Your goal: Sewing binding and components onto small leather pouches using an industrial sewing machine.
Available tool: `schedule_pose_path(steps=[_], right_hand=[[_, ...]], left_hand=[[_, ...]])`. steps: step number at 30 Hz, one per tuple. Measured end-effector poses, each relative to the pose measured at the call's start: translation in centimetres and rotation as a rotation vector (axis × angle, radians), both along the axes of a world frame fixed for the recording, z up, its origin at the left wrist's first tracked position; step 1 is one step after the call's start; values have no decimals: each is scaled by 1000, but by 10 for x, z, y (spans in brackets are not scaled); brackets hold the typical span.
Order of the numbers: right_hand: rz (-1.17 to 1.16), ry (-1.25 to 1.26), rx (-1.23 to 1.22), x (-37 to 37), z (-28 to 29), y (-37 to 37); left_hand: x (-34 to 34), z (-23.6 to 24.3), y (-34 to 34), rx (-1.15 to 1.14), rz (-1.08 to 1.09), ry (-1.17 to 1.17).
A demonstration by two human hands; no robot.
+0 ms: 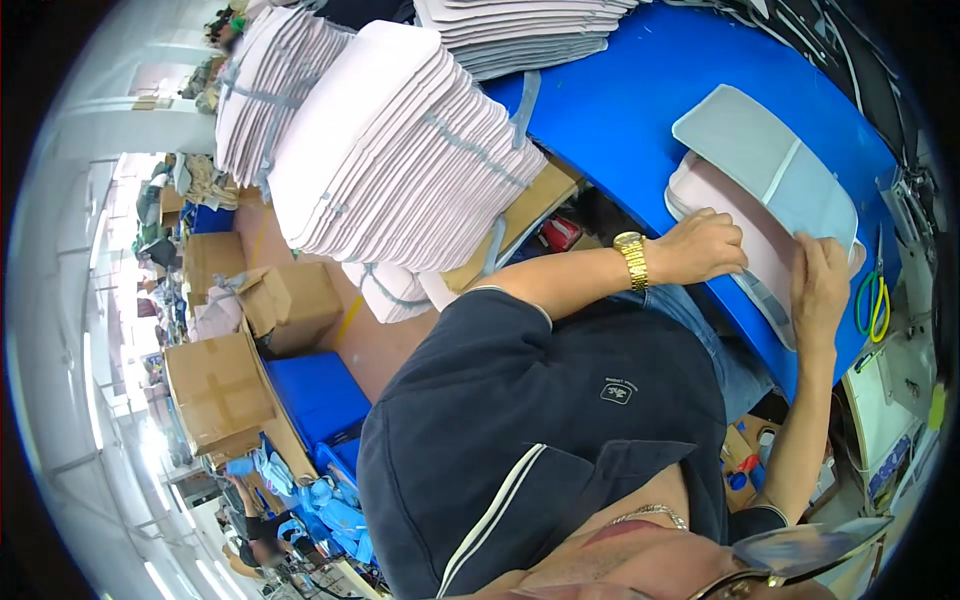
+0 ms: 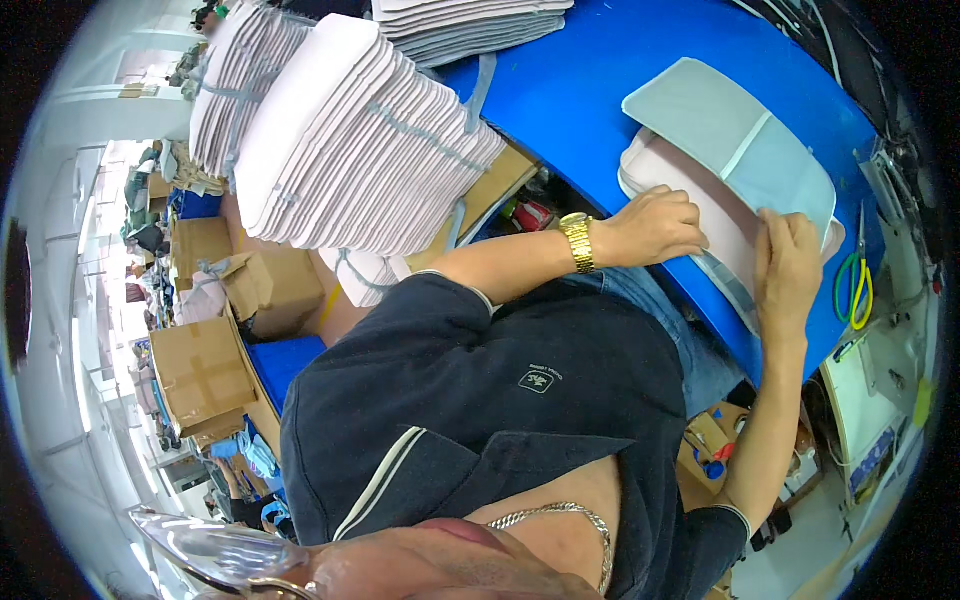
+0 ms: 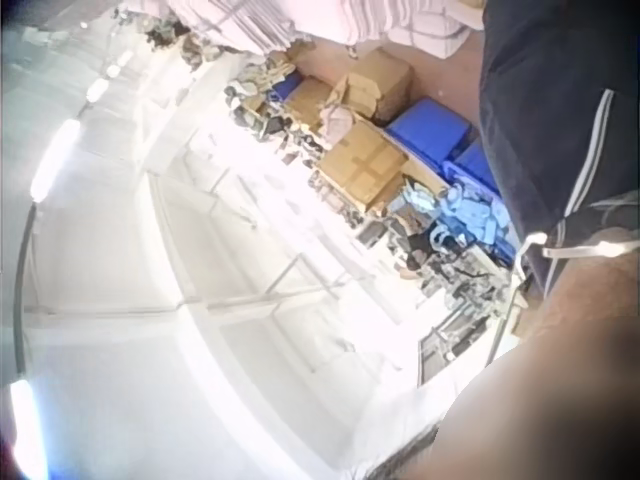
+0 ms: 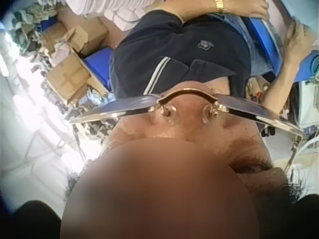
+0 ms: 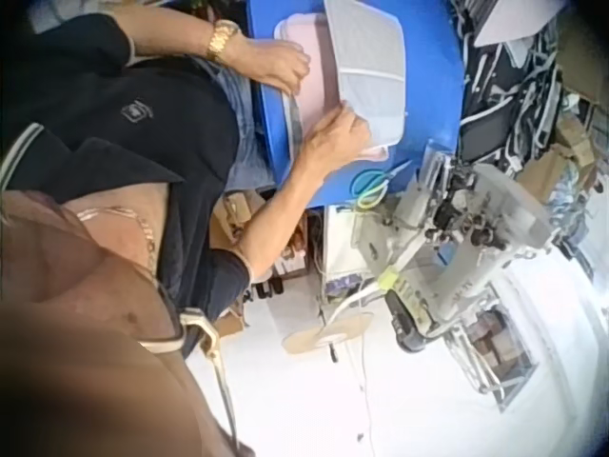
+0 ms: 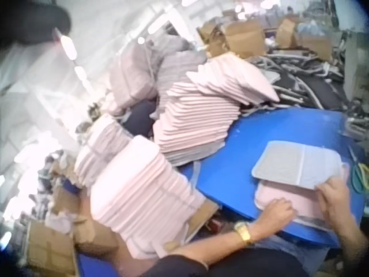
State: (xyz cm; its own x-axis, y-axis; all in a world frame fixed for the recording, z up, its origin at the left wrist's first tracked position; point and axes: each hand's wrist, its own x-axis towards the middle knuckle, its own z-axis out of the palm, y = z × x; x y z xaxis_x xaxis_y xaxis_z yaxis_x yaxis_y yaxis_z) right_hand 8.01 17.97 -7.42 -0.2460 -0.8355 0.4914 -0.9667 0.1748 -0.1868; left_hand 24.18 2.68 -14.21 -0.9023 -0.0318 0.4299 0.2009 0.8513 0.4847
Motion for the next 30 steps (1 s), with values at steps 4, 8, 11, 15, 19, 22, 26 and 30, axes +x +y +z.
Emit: schedule_pose_path(steps=[4,8,11,15,19,22,26,30], right_hand=[[5,-101,7,12,14,1],[25,-82,-36,10,57,10],[91,-26,-64,1,88,18],[129,-82,-88,-3,118,30],[106,-405,-61,-6,134,41],[120,-328,-61,-11,137,48],[57,-486,-1,-9,134,56],[-15,-545,-13,-7,127,52]], left_hand=[[11,28,-9,-58,74,231],[3,80,-32,-233,75,339],[-10,124,-44,-280,6,306],[-17,173,-36,-298,-52,308],[-29,193,-29,-211,-93,276],[-33,196,-27,-222,-129,260],[-35,193,-26,-168,-145,241],[-38,188,-24,-153,-153,284]])
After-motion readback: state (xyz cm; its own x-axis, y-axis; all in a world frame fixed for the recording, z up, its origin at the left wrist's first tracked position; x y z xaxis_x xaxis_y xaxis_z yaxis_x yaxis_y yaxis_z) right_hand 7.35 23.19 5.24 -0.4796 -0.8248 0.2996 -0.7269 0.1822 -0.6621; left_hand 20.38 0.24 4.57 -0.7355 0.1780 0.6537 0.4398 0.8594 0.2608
